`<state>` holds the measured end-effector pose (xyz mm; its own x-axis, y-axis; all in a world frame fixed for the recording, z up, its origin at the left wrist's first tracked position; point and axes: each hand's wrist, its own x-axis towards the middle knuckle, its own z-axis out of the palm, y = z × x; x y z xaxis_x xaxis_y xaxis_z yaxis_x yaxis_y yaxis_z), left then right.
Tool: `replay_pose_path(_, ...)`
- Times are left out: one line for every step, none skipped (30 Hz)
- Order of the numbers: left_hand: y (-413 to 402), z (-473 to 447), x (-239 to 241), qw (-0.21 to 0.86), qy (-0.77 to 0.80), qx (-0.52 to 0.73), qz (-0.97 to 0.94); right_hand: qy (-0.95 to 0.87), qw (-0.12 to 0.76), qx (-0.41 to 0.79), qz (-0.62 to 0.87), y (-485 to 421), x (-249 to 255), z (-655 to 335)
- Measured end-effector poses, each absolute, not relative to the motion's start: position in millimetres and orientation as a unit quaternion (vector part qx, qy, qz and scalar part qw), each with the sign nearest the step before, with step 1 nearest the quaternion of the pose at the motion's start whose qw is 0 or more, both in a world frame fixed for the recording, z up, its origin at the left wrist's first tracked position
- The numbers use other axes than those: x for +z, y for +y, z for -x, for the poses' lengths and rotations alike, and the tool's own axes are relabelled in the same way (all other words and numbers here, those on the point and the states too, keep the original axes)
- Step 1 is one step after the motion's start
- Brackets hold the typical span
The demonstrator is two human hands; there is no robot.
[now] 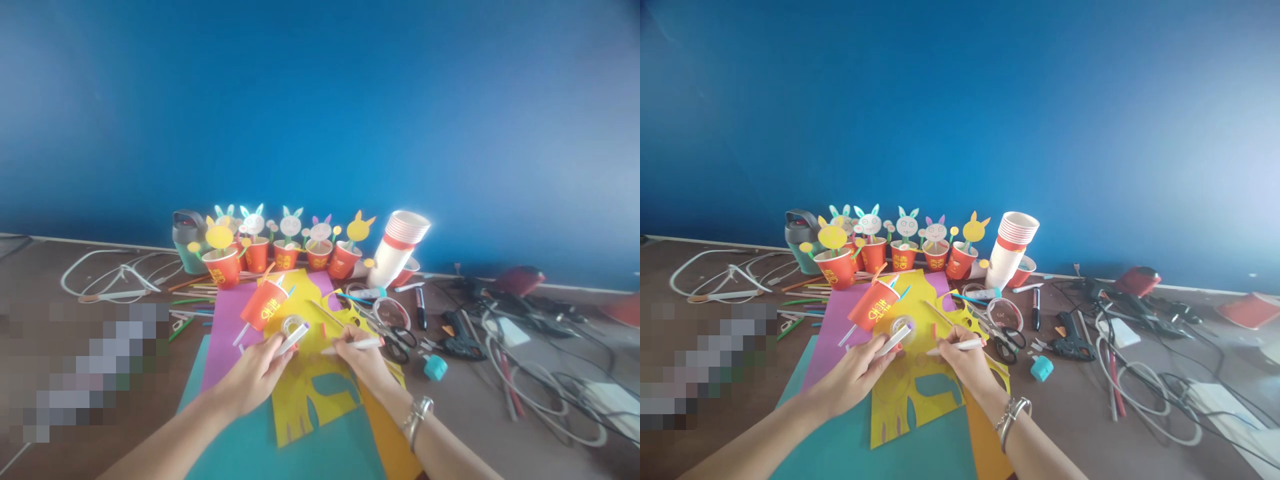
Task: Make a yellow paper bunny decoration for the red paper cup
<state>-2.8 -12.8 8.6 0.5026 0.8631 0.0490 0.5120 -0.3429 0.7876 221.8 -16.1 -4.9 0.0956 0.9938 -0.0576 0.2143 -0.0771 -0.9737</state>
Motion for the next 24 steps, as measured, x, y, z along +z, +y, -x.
replay_pose_path(-13,3,9,0.372,0.436,0.238,-0.784,-0.504,0.456,0.441,0.586,-15,-5,-223)
replay_pose_path(-13,3,8,0.373,0.434,0.238,-0.784,-0.498,0.462,0.446,0.583,-15,-5,-224)
replay_pose_path(-13,3,8,0.374,0.432,0.238,-0.785,-0.496,0.465,0.447,0.581,-15,-5,-225)
replay_pose_path(-12,3,8,0.374,0.432,0.237,-0.786,-0.498,0.464,0.447,0.58,-15,-5,-225)
replay_pose_path(-12,3,8,0.373,0.433,0.235,-0.786,-0.505,0.459,0.446,0.58,-15,-5,-224)
replay_pose_path(-12,3,7,0.371,0.434,0.234,-0.787,-0.513,0.448,0.444,0.582,-16,-4,-223)
replay_pose_path(-12,4,7,0.37,0.435,0.234,-0.787,-0.524,0.433,0.441,0.586,-17,-4,-221)
replay_pose_path(-12,3,7,0.368,0.435,0.234,-0.787,-0.535,0.416,0.439,0.59,-18,-4,-220)
replay_pose_path(-12,3,7,0.368,0.435,0.234,-0.788,-0.543,0.4,0.438,0.594,-20,-3,-218)
replay_pose_path(-12,3,7,0.368,0.435,0.236,-0.788,-0.549,0.388,0.438,0.596,-21,-2,-216)
replay_pose_path(-12,3,7,0.367,0.434,0.238,-0.788,-0.553,0.381,0.437,0.598,-22,-1,-215)
replay_pose_path(-12,3,7,0.367,0.433,0.24,-0.788,-0.557,0.376,0.435,0.6,-23,0,-214)
replay_pose_path(-12,3,7,0.365,0.432,0.241,-0.788,-0.559,0.372,0.432,0.602,-23,1,-214)
replay_pose_path(-12,3,7,0.364,0.432,0.242,-0.789,-0.56,0.369,0.429,0.605,-23,1,-214)
replay_pose_path(-12,3,6,0.364,0.433,0.242,-0.789,-0.561,0.368,0.427,0.606,-24,2,-214)
replay_pose_path(-11,3,6,0.365,0.433,0.242,-0.788,-0.562,0.368,0.426,0.605,-24,2,-214)
replay_pose_path(-11,3,6,0.367,0.433,0.242,-0.787,-0.563,0.37,0.427,0.603,-24,1,-214)
replay_pose_path(-11,3,6,0.37,0.433,0.242,-0.785,-0.563,0.372,0.427,0.602,-24,0,-215)
replay_pose_path(-11,3,5,0.373,0.434,0.242,-0.784,-0.565,0.371,0.427,0.601,-23,0,-215)
replay_pose_path(-11,3,5,0.375,0.434,0.242,-0.783,-0.565,0.369,0.425,0.603,-23,-1,-215)
replay_pose_path(-11,3,5,0.376,0.434,0.243,-0.782,-0.565,0.365,0.423,0.607,-23,-2,-215)
replay_pose_path(-12,3,4,0.376,0.434,0.243,-0.782,-0.565,0.359,0.422,0.612,-23,-3,-216)
replay_pose_path(-12,3,4,0.376,0.434,0.242,-0.782,-0.562,0.359,0.415,0.619,-22,-3,-216)
replay_pose_path(-12,3,4,0.374,0.435,0.242,-0.782,-0.558,0.362,0.405,0.627,-22,-4,-216)
